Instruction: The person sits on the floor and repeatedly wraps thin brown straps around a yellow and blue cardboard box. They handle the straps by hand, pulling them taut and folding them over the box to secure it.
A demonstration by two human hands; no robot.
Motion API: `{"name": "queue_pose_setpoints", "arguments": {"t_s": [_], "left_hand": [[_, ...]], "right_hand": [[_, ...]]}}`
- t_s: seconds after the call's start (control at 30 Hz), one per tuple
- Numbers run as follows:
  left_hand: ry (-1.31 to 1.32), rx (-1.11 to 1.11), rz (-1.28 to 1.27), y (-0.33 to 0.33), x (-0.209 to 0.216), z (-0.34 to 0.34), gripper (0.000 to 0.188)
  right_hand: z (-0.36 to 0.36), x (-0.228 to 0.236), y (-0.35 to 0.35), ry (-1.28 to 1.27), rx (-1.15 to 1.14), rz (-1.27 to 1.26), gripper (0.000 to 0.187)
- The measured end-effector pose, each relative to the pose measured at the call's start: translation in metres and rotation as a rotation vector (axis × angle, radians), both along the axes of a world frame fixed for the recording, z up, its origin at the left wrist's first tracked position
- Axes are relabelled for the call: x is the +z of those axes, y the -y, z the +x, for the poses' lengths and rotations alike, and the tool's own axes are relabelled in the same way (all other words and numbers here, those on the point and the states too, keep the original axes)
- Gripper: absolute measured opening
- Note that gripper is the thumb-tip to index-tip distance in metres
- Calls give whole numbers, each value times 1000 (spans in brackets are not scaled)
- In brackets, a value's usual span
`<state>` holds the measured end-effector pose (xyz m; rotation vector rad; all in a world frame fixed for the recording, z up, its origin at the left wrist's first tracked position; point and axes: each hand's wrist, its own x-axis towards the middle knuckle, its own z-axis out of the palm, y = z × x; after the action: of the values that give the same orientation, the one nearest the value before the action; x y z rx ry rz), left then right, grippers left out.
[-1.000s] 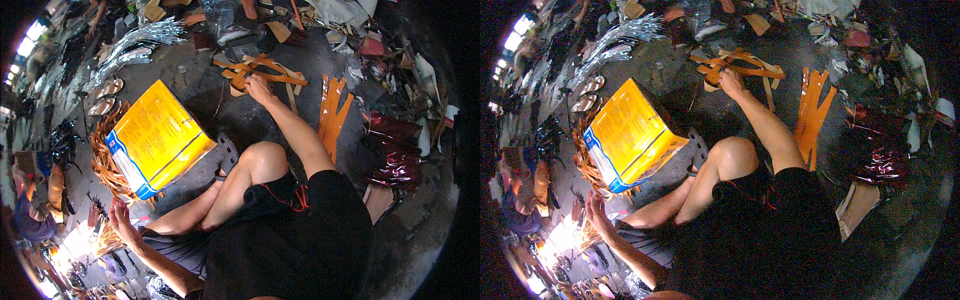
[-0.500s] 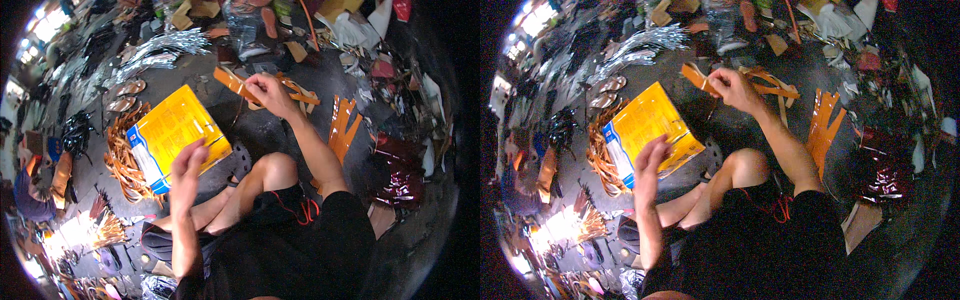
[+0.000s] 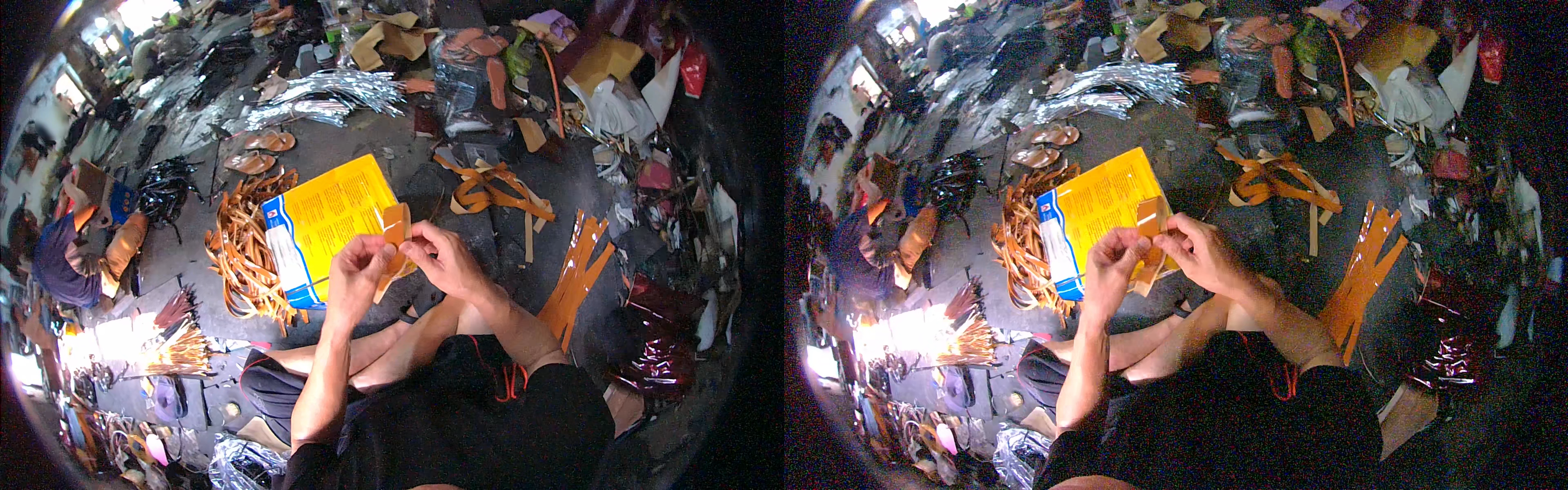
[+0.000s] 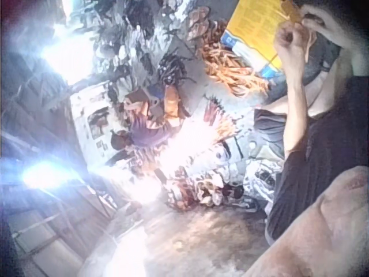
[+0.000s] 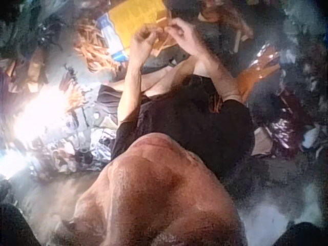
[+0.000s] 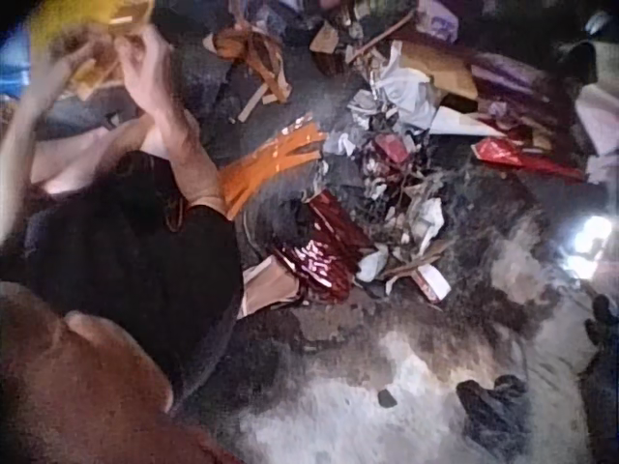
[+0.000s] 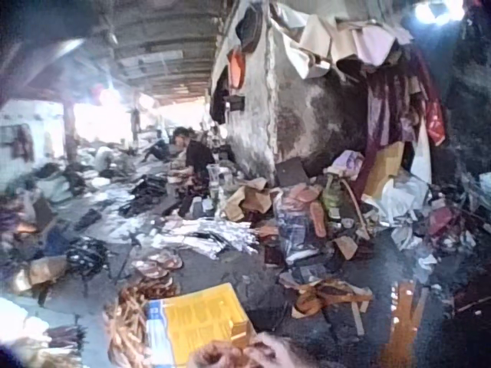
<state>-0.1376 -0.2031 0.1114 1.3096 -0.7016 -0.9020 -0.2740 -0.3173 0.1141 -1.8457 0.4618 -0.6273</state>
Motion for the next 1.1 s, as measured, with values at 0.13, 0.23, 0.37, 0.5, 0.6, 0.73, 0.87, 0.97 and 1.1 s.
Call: {"name": "queue_pose_setpoints", "arguments": {"t_s": [0.13,0.23,0.37,0.5,0.6,0.73,0.87,0.97,1.1], "left_hand": [[-69,81,-68,-25,-15,17,9],[-548,-76,-216,-55,-16,42,24],[106,-310,207,-86,-1,50,42],[149,-240,341,-121,16,81,23],[170,-203,261,-148,-5,106,27],[144,-235,210,-156,-5,125,33],[50,32,165,-147,-10,133,30],[110,247,152,-121,-22,134,26],[464,275,-39,-61,-16,91,26]], "right_hand": [[8,-12,5,39,-77,-376,12],[13,-17,5,105,-91,35,12],[9,-1,18,-145,16,-128,14],[-3,25,40,-413,69,-339,18],[-4,29,45,-468,186,-310,21],[0,42,48,-509,219,-313,21],[-1,48,71,-618,126,-321,22],[-2,47,91,-588,112,-398,20],[18,60,69,-521,266,-298,13]]}}
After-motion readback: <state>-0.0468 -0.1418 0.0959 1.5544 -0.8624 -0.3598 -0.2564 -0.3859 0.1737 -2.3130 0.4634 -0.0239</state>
